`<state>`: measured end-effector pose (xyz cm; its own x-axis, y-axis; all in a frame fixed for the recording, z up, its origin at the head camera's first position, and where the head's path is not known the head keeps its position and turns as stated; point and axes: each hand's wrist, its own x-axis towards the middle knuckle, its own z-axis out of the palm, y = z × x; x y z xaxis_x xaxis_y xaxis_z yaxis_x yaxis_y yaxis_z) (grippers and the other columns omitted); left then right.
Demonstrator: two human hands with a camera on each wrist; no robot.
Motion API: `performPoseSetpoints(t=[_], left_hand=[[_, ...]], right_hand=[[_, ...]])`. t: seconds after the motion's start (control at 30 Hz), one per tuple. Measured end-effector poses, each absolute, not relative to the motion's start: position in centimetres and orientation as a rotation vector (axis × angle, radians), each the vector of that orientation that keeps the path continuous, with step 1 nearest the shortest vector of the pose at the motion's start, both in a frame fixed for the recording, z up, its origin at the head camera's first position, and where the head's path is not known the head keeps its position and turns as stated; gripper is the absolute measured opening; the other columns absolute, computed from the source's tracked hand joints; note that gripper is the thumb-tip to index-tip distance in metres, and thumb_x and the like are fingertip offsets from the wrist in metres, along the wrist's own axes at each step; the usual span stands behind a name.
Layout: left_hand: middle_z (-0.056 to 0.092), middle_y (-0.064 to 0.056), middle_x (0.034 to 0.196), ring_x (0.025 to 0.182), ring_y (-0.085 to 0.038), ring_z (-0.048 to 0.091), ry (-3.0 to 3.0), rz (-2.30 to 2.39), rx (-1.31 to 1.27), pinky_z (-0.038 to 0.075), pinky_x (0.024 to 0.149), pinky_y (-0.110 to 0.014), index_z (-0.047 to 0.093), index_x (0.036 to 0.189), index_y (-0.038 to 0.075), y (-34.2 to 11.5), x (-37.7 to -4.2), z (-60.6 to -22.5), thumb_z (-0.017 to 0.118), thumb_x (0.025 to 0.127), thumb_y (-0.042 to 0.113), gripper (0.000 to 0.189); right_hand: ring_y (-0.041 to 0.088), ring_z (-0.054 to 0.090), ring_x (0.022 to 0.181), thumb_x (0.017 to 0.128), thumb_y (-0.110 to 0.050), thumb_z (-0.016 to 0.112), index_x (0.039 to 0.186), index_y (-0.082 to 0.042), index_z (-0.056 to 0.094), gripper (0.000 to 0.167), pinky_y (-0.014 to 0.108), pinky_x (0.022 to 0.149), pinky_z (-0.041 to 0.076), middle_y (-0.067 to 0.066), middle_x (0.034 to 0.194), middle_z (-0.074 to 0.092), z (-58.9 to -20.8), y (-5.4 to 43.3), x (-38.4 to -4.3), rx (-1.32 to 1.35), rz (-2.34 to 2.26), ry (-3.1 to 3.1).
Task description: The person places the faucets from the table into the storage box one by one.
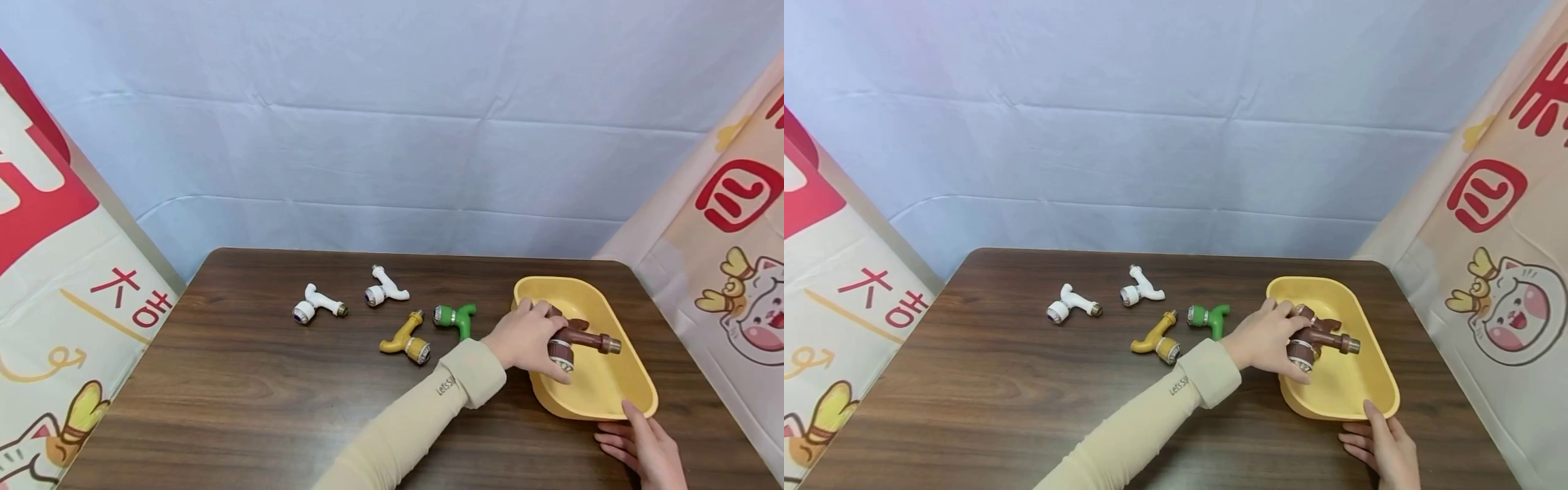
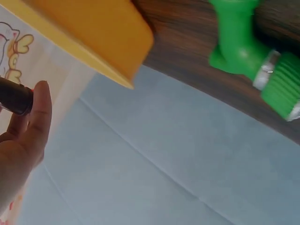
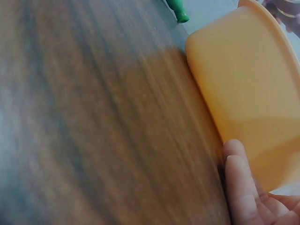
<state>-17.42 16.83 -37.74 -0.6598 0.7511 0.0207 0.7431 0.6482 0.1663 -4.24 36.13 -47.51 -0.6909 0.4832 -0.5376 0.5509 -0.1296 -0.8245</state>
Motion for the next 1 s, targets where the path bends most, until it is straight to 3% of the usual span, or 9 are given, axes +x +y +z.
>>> performPoseSetpoints(t=[0.23,0.37,0.53,0.63,0.8,1.0], left_hand=[[0.044,0.013,0.106,0.097,-0.008,0.036,2.812,0.268,1.215,0.038,0.061,-0.016,0.05,0.125,0.039,18.6,-16.7,-37.4,0.065,0.056,0.074,0.078],[0.046,0.014,0.106,0.104,-0.006,0.037,2.775,0.288,1.2,0.038,0.073,-0.017,0.055,0.118,0.037,19.6,-16.5,-37.7,0.065,0.056,0.074,0.074],[0.051,0.019,0.09,0.091,0.001,0.04,2.773,0.253,1.229,0.027,0.086,-0.019,0.058,0.094,0.034,20.9,-16.0,-38.6,0.062,0.056,0.077,0.057],[0.052,0.019,0.088,0.091,-0.003,0.04,2.801,0.275,1.153,0.032,0.078,-0.017,0.057,0.087,0.033,21.5,-15.6,-39.3,0.063,0.055,0.077,0.055],[0.048,0.009,0.111,0.098,-0.014,0.042,2.878,0.254,1.017,0.041,0.056,-0.017,0.06,0.096,0.032,21.8,-15.0,-40.4,0.064,0.053,0.077,0.063],[0.045,0.01,0.114,0.097,-0.013,0.042,2.878,0.175,0.989,0.041,0.052,-0.019,0.06,0.097,0.034,22.4,-14.6,-41.5,0.065,0.053,0.076,0.061]], right_hand=[[0.019,0.066,0.067,0.084,-0.061,0.044,0.127,-0.007,0.031,0.07,0.035,0.067,0.053,0.003,0.071,0.066,-47.2,36.0,-4.2,1.201,-1.974,2.027],[0.019,0.066,0.067,0.085,-0.059,0.044,0.121,-0.008,0.034,0.064,0.035,0.067,0.053,0.003,0.07,0.066,-47.2,36.1,-4.2,1.183,-1.98,2.026],[0.019,0.066,0.068,0.086,-0.059,0.043,0.119,-0.007,0.035,0.062,0.035,0.066,0.053,0.003,0.071,0.066,-47.5,36.3,-4.0,1.152,-1.986,2.034],[0.019,0.066,0.068,0.086,-0.058,0.042,0.119,-0.007,0.035,0.061,0.035,0.066,0.053,0.003,0.071,0.066,-47.6,36.3,-3.9,1.142,-1.988,2.035],[0.019,0.066,0.067,0.087,-0.059,0.041,0.121,-0.003,0.034,0.066,0.035,0.066,0.053,0.004,0.071,0.066,-47.3,35.9,-4.0,1.131,-1.971,2.052],[0.019,0.066,0.066,0.087,-0.058,0.04,0.125,-0.003,0.031,0.068,0.035,0.065,0.053,0.005,0.07,0.066,-47.2,35.8,-4.1,1.163,-1.96,2.073]])
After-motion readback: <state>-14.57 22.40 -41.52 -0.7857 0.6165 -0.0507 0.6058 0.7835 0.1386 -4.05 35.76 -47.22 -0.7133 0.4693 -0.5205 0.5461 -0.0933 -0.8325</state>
